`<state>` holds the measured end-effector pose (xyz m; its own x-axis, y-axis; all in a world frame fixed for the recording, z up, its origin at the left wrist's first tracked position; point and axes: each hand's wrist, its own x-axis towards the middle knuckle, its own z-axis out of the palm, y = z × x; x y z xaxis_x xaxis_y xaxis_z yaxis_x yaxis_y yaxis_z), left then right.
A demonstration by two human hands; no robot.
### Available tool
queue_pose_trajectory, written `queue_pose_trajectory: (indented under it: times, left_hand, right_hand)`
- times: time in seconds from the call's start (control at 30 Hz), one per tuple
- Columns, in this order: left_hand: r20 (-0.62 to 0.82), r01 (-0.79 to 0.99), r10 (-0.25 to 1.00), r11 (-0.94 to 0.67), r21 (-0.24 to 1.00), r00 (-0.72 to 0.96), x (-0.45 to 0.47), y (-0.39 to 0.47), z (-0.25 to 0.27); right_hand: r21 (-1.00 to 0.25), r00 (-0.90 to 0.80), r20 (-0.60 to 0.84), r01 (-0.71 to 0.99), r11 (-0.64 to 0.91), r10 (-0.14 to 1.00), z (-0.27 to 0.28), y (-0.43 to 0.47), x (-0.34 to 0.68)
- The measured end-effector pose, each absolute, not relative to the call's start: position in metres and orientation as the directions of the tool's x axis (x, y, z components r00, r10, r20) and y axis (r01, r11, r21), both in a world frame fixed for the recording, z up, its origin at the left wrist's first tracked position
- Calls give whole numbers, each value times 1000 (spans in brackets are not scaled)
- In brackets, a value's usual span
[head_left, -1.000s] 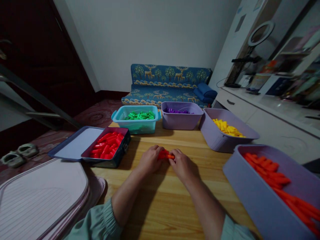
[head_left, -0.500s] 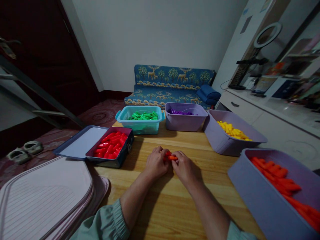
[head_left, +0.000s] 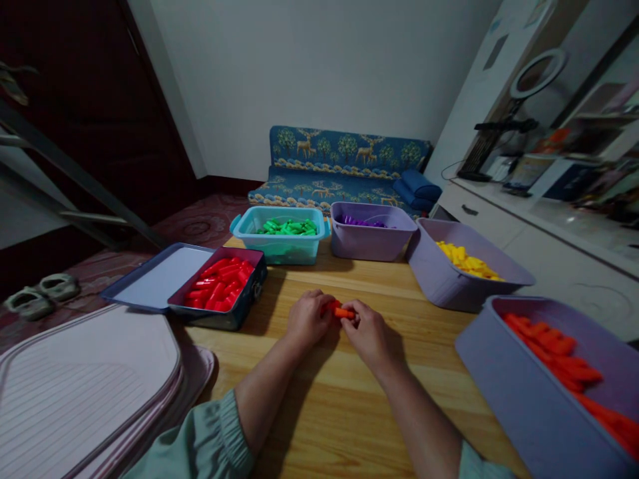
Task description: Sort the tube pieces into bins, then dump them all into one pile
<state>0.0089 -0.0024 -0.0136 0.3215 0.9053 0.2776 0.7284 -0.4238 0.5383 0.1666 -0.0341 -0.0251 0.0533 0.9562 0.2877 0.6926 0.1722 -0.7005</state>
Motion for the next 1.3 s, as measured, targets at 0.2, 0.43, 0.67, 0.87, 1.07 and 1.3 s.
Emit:
queue_pose_trajectory:
  times: [0.2, 0.43, 0.67, 0.87, 1.07, 1.3]
  left_hand:
    - [197, 421, 968, -244, 874, 154, 7, 4, -15]
    - [-178, -273, 949, 248, 929, 259, 7, 6, -12]
    - [-145, -325, 913, 279, 904, 380, 7, -1, -7]
    - [-123, -193, 876, 236, 952, 466, 6, -1, -13]
    - [-147, -226, 901, 256, 940, 408, 4, 1, -16]
    - [-131, 95, 916, 102, 990, 379, -6, 3, -3]
  right_hand:
    - [-962, 177, 135, 258, 86, 975, -23, -30, 164]
    - [-884, 107, -202, -447, -134, 974, -2, -37, 168]
    - [-887, -24, -159, -435, -153, 987, 2, -45, 153]
    - [-973, 60, -38, -228, -24, 997, -2, -47, 148]
    - [-905, 180, -106, -426, -19, 978, 4, -44, 154]
    - [-782, 159, -290, -608, -138, 944, 7, -40, 162]
